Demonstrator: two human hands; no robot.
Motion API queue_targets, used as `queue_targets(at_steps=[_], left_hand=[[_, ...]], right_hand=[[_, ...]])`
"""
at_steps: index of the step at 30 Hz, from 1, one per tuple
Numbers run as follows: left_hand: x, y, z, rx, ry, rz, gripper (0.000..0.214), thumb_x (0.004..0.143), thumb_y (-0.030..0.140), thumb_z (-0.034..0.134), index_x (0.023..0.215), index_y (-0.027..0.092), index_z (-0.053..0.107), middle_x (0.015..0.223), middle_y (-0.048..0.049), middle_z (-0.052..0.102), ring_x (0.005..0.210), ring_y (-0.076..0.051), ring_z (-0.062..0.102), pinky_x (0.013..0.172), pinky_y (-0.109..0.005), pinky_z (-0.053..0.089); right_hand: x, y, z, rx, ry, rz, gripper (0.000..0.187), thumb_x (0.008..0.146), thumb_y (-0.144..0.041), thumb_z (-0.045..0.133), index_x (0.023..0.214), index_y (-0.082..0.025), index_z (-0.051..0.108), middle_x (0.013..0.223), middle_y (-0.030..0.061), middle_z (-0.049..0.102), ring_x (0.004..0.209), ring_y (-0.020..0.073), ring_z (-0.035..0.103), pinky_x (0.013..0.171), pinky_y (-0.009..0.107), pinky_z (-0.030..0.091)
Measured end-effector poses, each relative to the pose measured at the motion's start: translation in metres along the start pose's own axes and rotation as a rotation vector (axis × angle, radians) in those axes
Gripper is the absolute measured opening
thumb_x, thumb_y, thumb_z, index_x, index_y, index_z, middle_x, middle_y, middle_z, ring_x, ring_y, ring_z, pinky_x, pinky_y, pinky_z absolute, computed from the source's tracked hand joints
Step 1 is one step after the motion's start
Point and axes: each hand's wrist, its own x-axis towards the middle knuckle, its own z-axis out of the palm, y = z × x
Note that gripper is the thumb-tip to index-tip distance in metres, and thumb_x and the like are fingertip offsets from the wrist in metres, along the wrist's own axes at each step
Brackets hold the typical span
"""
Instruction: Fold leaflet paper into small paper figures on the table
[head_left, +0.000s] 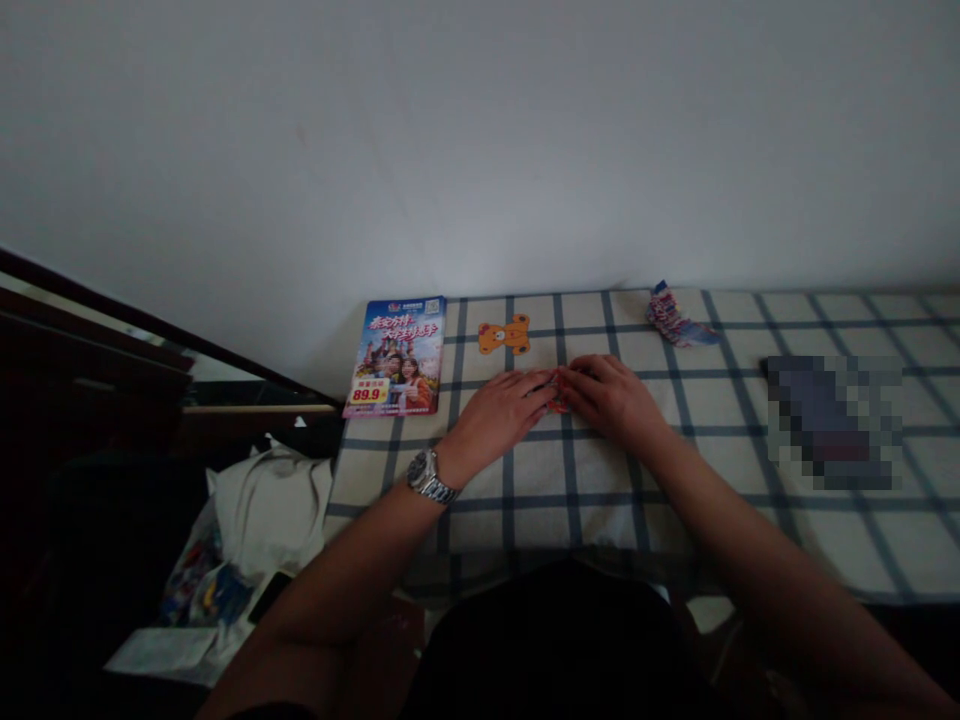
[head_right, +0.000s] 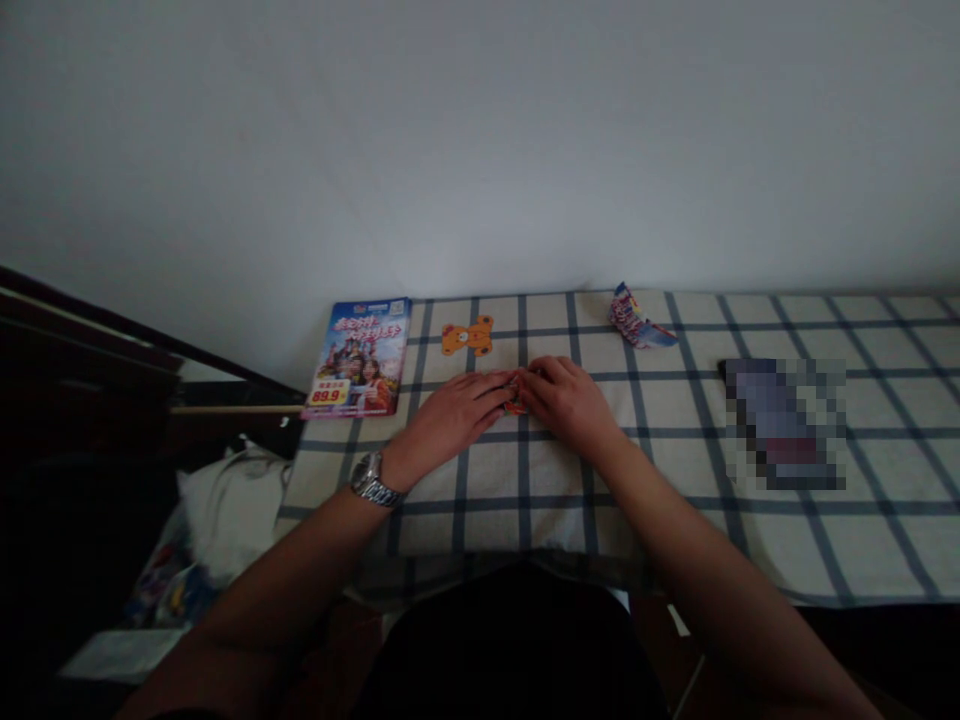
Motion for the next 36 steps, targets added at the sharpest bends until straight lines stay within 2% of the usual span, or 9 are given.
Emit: queue_targets(at_steps=[7,10,15,18,25,29,32,36], left_hand=[[-0.001,0.001,0.001,0.017,0.01,0.008,0.033,0.105,0.019,0.057,0.139,0.021,0.061,0.148,-0.0085,0.062,0.138,-0.024,0.059,0.114,-0.044,0.05],[-0.002,0.001,0.003,0.017,0.026,0.001,0.034,0.106,0.018,0.056,0.139,0.022,0.061,0.147,-0.0084,0.063,0.14,-0.024,0.058,0.116,-0.045,0.048],[-0.004,0.002,0.006,0.005,0.046,-0.016,0.037,0.107,0.02,0.055,0.144,0.023,0.058,0.151,-0.0073,0.061,0.142,-0.023,0.056,0.116,-0.045,0.047],[-0.004,0.002,0.005,0.01,0.04,-0.028,0.036,0.108,0.021,0.053,0.144,0.023,0.058,0.151,-0.0068,0.061,0.141,-0.023,0.057,0.115,-0.044,0.047],[-0.004,0.005,0.003,0.042,0.035,-0.053,0.036,0.106,0.027,0.059,0.142,0.027,0.06,0.148,-0.007,0.061,0.126,-0.027,0.062,0.108,-0.047,0.049],[-0.005,0.008,0.004,0.038,0.05,-0.081,0.039,0.106,0.035,0.057,0.142,0.022,0.06,0.143,-0.0112,0.061,0.118,-0.028,0.061,0.104,-0.048,0.052],[-0.005,0.008,0.005,0.02,0.065,-0.097,0.037,0.106,0.025,0.054,0.142,0.016,0.059,0.141,-0.013,0.061,0.116,-0.027,0.06,0.105,-0.046,0.053],[-0.005,0.005,0.006,-0.026,0.08,-0.103,0.04,0.102,0.009,0.052,0.14,0.017,0.057,0.14,-0.0108,0.062,0.121,-0.026,0.06,0.109,-0.045,0.053]], right_hand=[[-0.001,-0.009,0.0,-0.125,-0.049,0.036,0.038,0.107,-0.028,0.048,0.139,-0.019,0.068,0.119,0.0148,0.069,0.107,0.032,0.061,0.096,0.049,0.056],[-0.003,-0.009,0.0,-0.111,-0.037,0.043,0.038,0.106,-0.024,0.049,0.14,-0.021,0.067,0.12,0.0147,0.068,0.108,0.0321,0.061,0.097,0.049,0.056],[-0.011,-0.003,-0.007,-0.098,0.006,0.1,0.038,0.108,-0.024,0.044,0.133,-0.016,0.07,0.123,0.0177,0.065,0.112,0.0322,0.061,0.103,0.05,0.056],[-0.018,0.001,-0.01,-0.078,0.02,0.12,0.038,0.108,-0.024,0.042,0.133,-0.017,0.07,0.124,0.0169,0.064,0.113,0.0318,0.061,0.104,0.049,0.056],[-0.023,0.006,-0.007,-0.054,0.06,0.137,0.039,0.108,-0.023,0.039,0.132,-0.017,0.069,0.126,0.0183,0.065,0.115,0.033,0.062,0.105,0.054,0.056],[-0.023,0.0,-0.012,-0.047,0.148,0.176,0.039,0.108,-0.029,0.043,0.14,-0.021,0.064,0.132,0.017,0.065,0.119,0.0335,0.063,0.102,0.054,0.058],[-0.024,-0.011,-0.019,-0.035,0.098,0.114,0.037,0.107,-0.027,0.046,0.138,-0.021,0.066,0.135,0.0166,0.066,0.12,0.0338,0.063,0.103,0.054,0.057],[-0.027,-0.023,-0.019,0.019,0.007,0.004,0.036,0.106,-0.028,0.052,0.138,-0.021,0.067,0.135,0.0159,0.068,0.122,0.0324,0.064,0.106,0.053,0.056]])
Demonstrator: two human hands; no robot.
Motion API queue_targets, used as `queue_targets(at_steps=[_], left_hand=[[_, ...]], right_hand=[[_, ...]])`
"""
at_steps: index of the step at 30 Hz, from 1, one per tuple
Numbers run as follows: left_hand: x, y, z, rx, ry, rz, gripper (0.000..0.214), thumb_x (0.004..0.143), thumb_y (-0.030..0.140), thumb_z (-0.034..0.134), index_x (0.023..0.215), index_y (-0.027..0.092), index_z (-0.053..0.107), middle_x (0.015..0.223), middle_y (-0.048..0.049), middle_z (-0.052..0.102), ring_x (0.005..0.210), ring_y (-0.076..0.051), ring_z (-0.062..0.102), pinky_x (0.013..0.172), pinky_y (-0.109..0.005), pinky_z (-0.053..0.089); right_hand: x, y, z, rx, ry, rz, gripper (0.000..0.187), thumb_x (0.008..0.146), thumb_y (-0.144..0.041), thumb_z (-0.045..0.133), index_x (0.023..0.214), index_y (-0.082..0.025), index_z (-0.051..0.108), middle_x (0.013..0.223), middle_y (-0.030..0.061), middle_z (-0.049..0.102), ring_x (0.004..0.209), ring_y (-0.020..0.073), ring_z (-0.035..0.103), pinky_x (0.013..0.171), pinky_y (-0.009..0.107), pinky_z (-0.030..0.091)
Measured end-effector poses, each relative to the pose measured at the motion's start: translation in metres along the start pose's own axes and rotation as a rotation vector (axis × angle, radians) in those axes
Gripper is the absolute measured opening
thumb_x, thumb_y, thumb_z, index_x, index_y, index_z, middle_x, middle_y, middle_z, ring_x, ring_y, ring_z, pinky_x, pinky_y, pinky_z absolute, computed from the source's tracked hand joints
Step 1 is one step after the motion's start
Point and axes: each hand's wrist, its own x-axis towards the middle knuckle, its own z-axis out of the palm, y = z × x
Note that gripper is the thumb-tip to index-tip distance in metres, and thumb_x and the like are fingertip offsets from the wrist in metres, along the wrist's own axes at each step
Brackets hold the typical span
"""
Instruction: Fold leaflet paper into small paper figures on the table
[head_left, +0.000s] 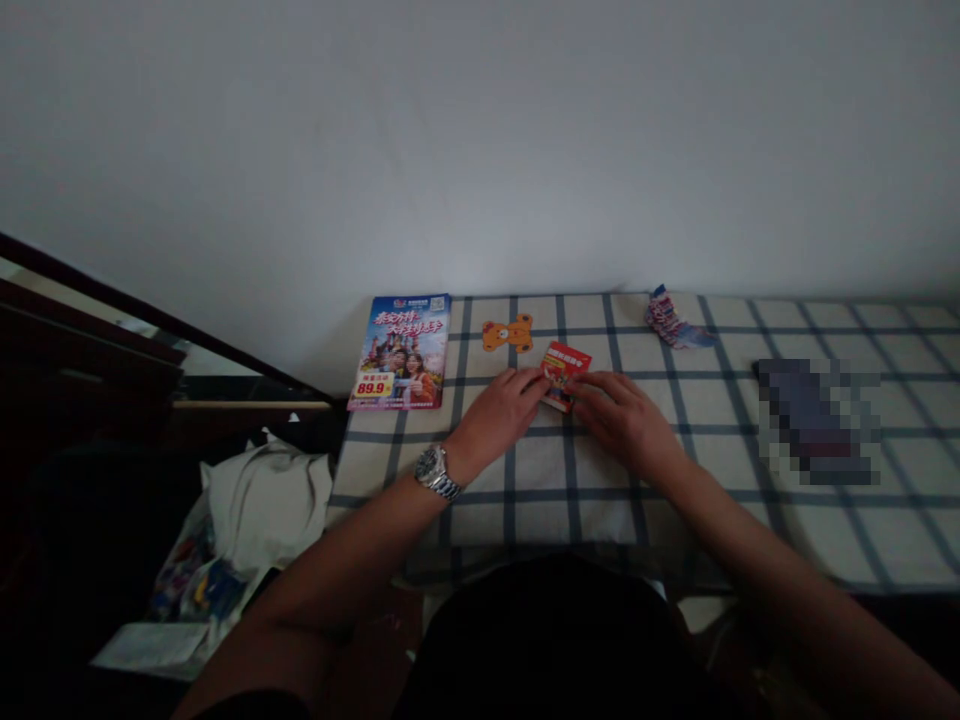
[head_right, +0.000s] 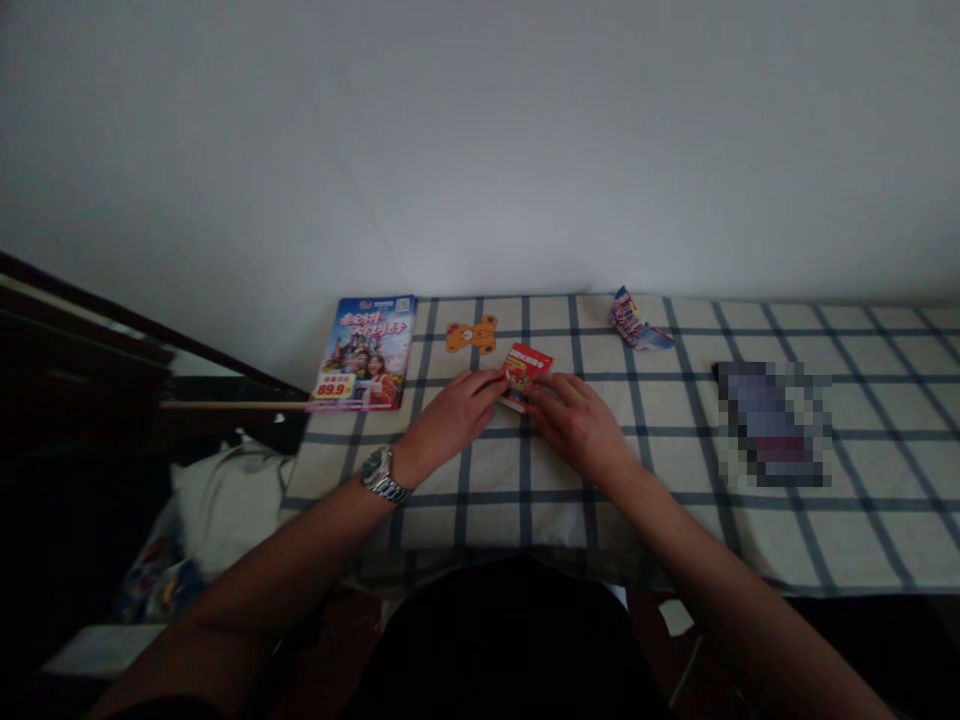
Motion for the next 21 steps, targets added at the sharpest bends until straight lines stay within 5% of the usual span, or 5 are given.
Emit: queue_targets(at_steps=[8,14,21], left_hand=[[0.002,-0.007,-0.001,-0.032,0.022,-0.016,0.024,0.106,0.02,0.054,0.127,0.018,0.066,0.123,-0.0082,0.069,0.112,-0.025,0.063,0.102,-0.043,0.055],[0.005,-0.014,-0.001,-0.02,0.056,0.009,0.035,0.107,0.026,0.055,0.14,0.017,0.061,0.149,-0.0091,0.061,0.141,-0.025,0.052,0.125,-0.048,0.04],[0.003,-0.014,0.0,0.023,0.007,-0.03,0.04,0.108,0.03,0.053,0.147,0.02,0.058,0.152,-0.0052,0.061,0.148,-0.022,0.049,0.131,-0.049,0.031]], right_hand=[[-0.006,0.006,0.01,0.005,-0.06,-0.05,0.032,0.105,-0.027,0.057,0.133,-0.02,0.071,0.138,0.0138,0.07,0.131,0.032,0.063,0.111,0.055,0.055],[-0.002,0.007,0.007,-0.042,-0.088,-0.095,0.035,0.105,-0.028,0.058,0.139,-0.022,0.068,0.14,0.0145,0.068,0.133,0.0308,0.061,0.111,0.052,0.054],[-0.004,0.009,0.006,-0.126,-0.097,-0.18,0.033,0.103,-0.029,0.062,0.135,-0.025,0.072,0.145,0.0151,0.064,0.136,0.034,0.059,0.107,0.053,0.056]])
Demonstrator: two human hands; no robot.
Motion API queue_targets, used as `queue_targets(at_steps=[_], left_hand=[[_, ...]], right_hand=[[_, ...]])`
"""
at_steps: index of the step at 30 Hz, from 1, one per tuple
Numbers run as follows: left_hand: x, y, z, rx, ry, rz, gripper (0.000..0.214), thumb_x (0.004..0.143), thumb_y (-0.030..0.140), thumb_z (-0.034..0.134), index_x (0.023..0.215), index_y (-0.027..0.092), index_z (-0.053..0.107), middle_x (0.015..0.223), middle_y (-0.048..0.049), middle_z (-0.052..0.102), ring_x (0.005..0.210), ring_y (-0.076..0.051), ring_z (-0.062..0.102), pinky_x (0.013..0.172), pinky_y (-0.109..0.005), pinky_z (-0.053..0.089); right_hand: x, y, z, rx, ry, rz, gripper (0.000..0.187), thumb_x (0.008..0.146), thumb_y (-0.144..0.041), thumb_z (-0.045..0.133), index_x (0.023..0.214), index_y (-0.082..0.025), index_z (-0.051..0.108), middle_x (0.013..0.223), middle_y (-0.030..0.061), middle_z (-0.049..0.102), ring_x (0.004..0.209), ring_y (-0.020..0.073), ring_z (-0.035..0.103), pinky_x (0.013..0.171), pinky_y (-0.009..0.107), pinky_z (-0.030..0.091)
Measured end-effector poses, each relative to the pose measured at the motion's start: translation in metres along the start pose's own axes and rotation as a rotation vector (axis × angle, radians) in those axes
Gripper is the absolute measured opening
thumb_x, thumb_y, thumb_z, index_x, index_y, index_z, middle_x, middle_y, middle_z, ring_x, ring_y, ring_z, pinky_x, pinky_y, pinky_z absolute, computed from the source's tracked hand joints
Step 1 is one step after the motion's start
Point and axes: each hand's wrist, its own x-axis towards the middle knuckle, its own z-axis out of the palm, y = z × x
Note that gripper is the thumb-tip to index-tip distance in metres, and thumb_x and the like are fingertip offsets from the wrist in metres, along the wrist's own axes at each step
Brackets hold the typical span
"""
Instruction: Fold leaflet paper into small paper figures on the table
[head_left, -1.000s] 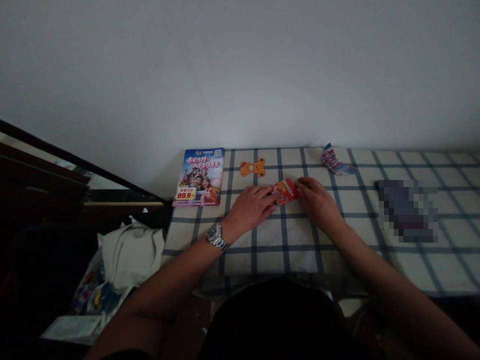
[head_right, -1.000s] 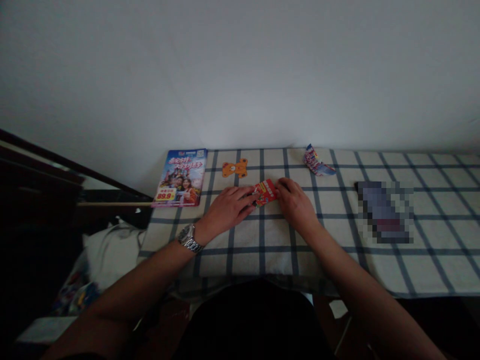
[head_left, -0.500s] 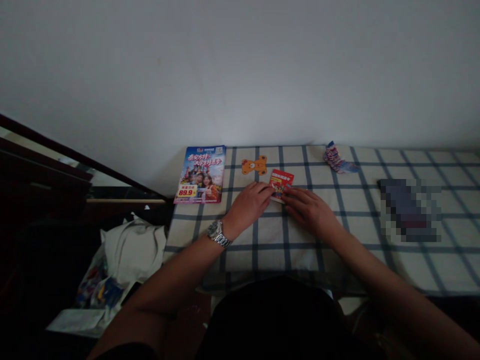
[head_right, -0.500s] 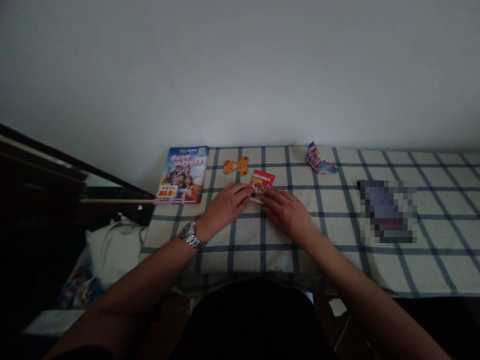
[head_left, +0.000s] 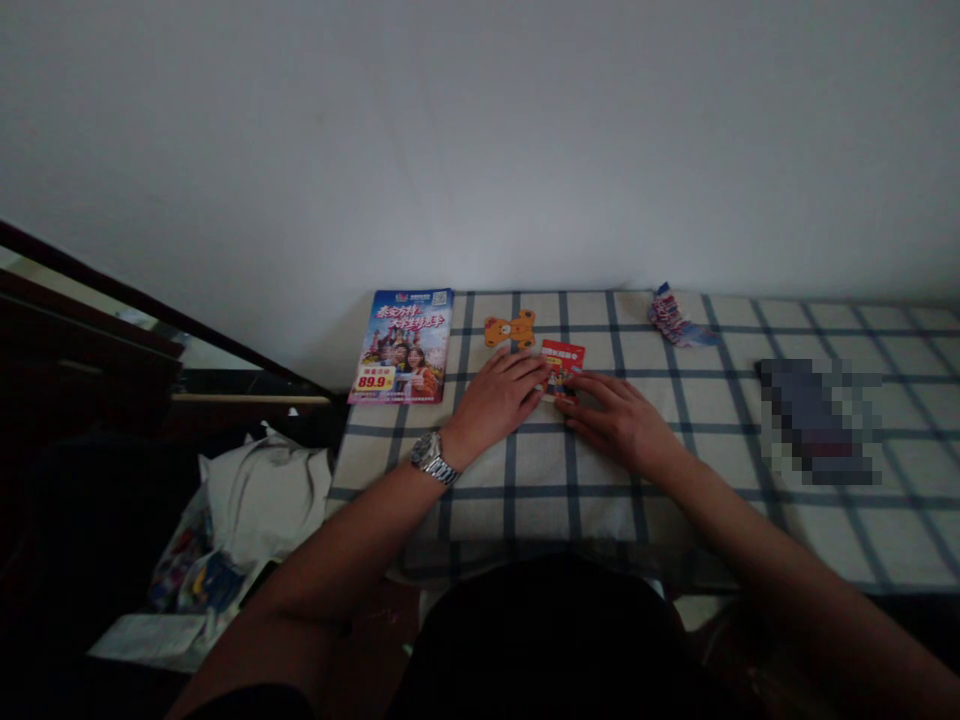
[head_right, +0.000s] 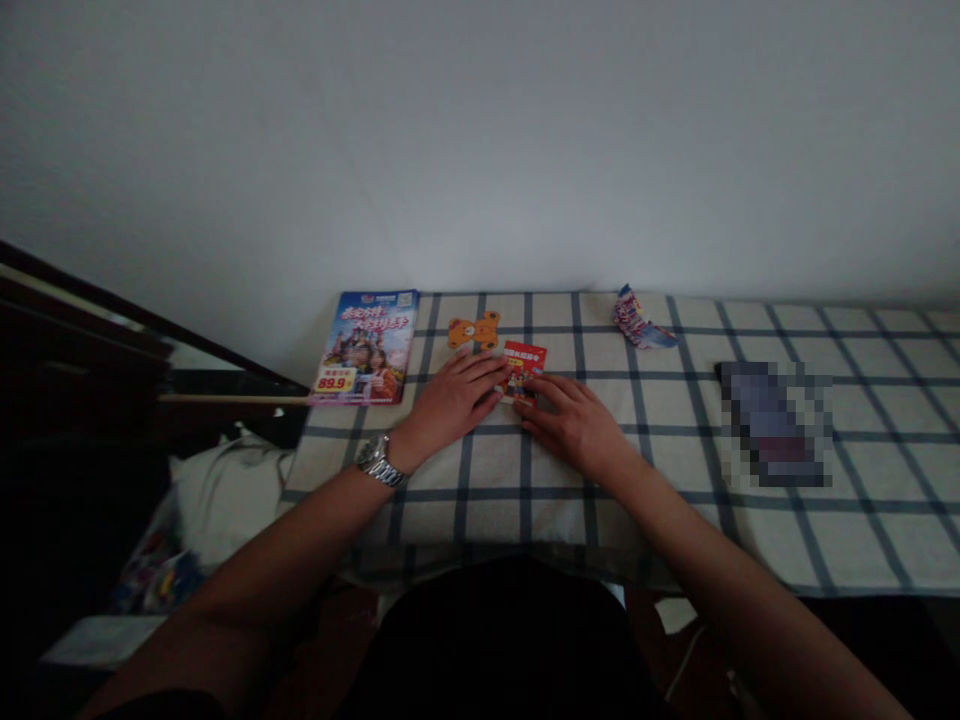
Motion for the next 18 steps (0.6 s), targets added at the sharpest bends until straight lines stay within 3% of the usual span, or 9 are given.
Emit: queue_targets(at_steps=[10,18], left_hand=[[-0.001,-0.002,0.001,0.015,0.004,0.01,0.039,0.107,0.029,0.057,0.145,0.022,0.06,0.152,-0.0036,0.061,0.145,-0.023,0.051,0.131,-0.051,0.03],[0.0,0.001,0.001,0.038,0.032,0.035,0.036,0.106,0.026,0.057,0.141,0.02,0.061,0.148,-0.0075,0.063,0.143,-0.025,0.053,0.129,-0.055,0.034]], right_hand=[[-0.022,0.008,-0.004,0.066,-0.013,0.023,0.038,0.104,-0.026,0.06,0.142,-0.027,0.066,0.153,0.0109,0.061,0.141,0.0317,0.057,0.11,0.054,0.055],[-0.025,0.012,0.002,0.134,0.018,0.006,0.038,0.103,-0.023,0.06,0.141,-0.021,0.066,0.15,0.0134,0.064,0.14,0.0322,0.059,0.113,0.056,0.052]])
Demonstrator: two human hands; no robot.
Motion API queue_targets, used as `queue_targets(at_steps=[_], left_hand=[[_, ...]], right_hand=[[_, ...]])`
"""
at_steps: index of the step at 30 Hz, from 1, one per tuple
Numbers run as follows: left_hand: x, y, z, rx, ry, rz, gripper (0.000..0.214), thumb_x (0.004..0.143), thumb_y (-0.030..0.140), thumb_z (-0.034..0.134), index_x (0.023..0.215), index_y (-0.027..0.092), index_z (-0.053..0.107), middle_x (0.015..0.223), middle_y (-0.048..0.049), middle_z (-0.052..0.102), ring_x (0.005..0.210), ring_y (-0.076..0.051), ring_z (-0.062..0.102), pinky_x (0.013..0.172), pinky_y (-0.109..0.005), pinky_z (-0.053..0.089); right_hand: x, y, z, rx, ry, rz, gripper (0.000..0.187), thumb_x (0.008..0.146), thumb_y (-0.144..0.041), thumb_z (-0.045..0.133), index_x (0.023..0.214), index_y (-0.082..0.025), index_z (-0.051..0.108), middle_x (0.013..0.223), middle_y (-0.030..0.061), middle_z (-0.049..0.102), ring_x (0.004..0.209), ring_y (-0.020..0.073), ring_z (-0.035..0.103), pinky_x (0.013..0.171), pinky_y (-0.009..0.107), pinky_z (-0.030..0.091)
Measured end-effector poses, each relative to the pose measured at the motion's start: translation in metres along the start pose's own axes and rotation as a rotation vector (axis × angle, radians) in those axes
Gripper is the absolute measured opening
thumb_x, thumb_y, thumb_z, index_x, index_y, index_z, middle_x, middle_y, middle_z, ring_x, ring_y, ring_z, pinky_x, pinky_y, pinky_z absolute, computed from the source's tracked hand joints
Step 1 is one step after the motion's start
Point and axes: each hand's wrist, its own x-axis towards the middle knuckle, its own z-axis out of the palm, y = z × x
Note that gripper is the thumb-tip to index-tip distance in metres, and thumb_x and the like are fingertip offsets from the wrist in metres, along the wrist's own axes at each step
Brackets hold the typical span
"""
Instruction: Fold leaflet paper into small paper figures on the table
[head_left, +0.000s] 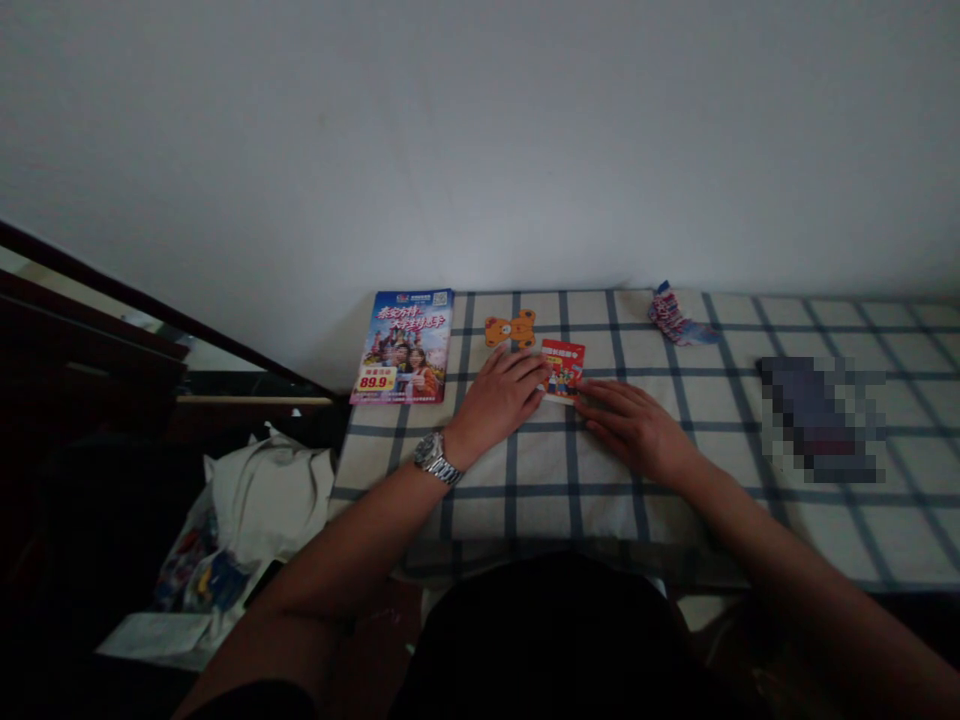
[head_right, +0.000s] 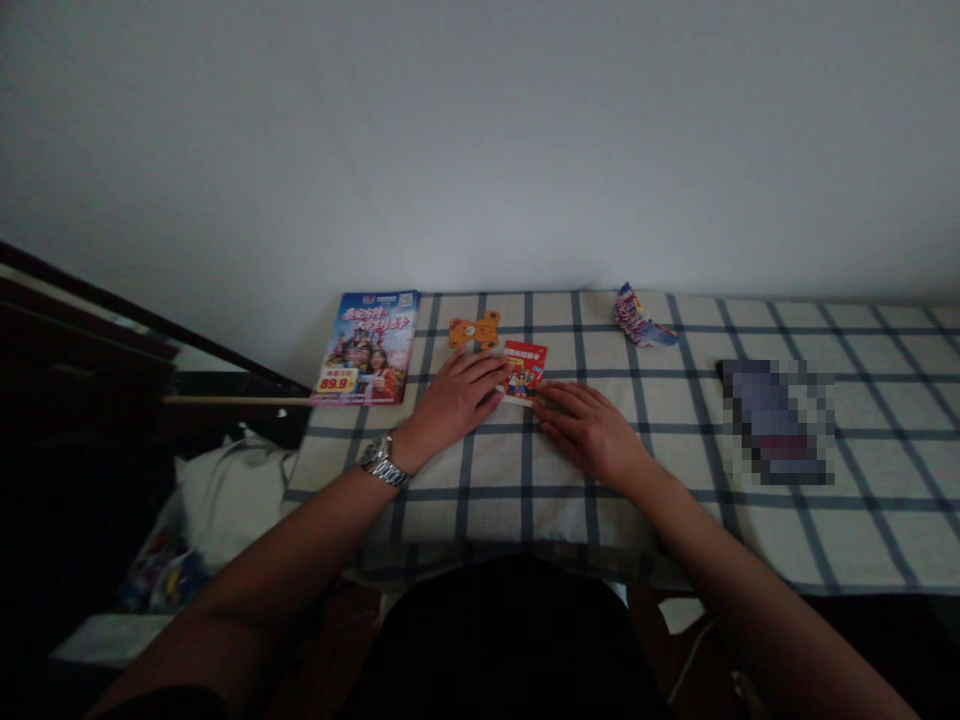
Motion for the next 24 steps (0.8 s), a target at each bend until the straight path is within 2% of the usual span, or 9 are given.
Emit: queue_targets(at_steps=[4,6,9,13,16,19,22,24], left_hand=[[0.003,0.003,-0.001,-0.032,-0.022,0.149,0.034,0.104,0.014,0.056,0.137,0.019,0.063,0.146,-0.008,0.062,0.142,-0.022,0.053,0.124,-0.045,0.044],[0.004,0.005,0.002,-0.067,-0.02,0.179,0.032,0.105,0.017,0.056,0.136,0.019,0.062,0.143,-0.0075,0.063,0.137,-0.021,0.056,0.12,-0.041,0.048],[0.003,0.006,0.007,-0.084,-0.022,0.18,0.029,0.106,0.028,0.06,0.133,0.019,0.064,0.137,-0.0076,0.067,0.13,-0.022,0.062,0.113,-0.041,0.053],[0.005,0.008,0.009,-0.043,-0.034,0.162,0.022,0.105,0.029,0.062,0.125,0.02,0.068,0.13,-0.0067,0.07,0.121,-0.022,0.066,0.1,-0.039,0.058],[0.007,0.01,0.006,-0.016,-0.034,0.154,0.019,0.107,0.028,0.059,0.118,0.021,0.071,0.125,-0.0053,0.072,0.111,-0.021,0.07,0.091,-0.037,0.059],[0.007,0.011,0.005,-0.006,-0.014,0.143,0.019,0.108,0.027,0.057,0.116,0.021,0.072,0.123,-0.0053,0.073,0.107,-0.02,0.071,0.089,-0.037,0.059],[0.006,0.013,0.005,0.017,-0.011,0.094,0.024,0.107,0.023,0.057,0.128,0.021,0.068,0.126,-0.0057,0.073,0.107,-0.021,0.071,0.09,-0.037,0.06],[0.006,0.015,0.005,0.029,-0.029,0.065,0.038,0.106,0.018,0.056,0.144,0.023,0.057,0.13,-0.0065,0.072,0.108,-0.021,0.07,0.09,-0.038,0.06]], right_hand=[[0.001,-0.002,0.001,0.02,0.026,0.016,0.037,0.104,-0.022,0.058,0.14,-0.022,0.066,0.149,0.0134,0.064,0.138,0.0323,0.06,0.111,0.056,0.054],[0.002,-0.003,0.001,0.018,0.033,0.022,0.038,0.105,-0.022,0.057,0.142,-0.021,0.065,0.149,0.0139,0.064,0.138,0.0321,0.06,0.112,0.057,0.053],[0.002,-0.005,0.001,0.013,0.02,0.021,0.037,0.105,-0.024,0.058,0.142,-0.021,0.064,0.15,0.0143,0.063,0.139,0.0322,0.059,0.113,0.058,0.052],[0.002,-0.006,0.001,0.027,0.026,0.032,0.038,0.104,-0.027,0.06,0.143,-0.024,0.062,0.15,0.0131,0.062,0.139,0.0324,0.058,0.115,0.058,0.05],[0.001,-0.007,0.001,0.085,0.086,0.093,0.037,0.104,-0.027,0.059,0.141,-0.024,0.062,0.142,0.0133,0.065,0.13,0.0305,0.064,0.11,0.055,0.055],[0.0,-0.007,0.002,0.149,0.128,0.15,0.03,0.104,-0.026,0.059,0.133,-0.024,0.066,0.13,0.0128,0.068,0.118,0.0278,0.068,0.101,0.049,0.061],[0.0,-0.007,0.002,0.158,0.131,0.159,0.029,0.104,-0.026,0.058,0.132,-0.024,0.067,0.13,0.0127,0.068,0.117,0.0277,0.068,0.1,0.048,0.061],[0.001,-0.007,0.002,0.127,0.115,0.133,0.031,0.104,-0.027,0.059,0.134,-0.024,0.066,0.134,0.0137,0.067,0.121,0.0292,0.067,0.102,0.05,0.06]])
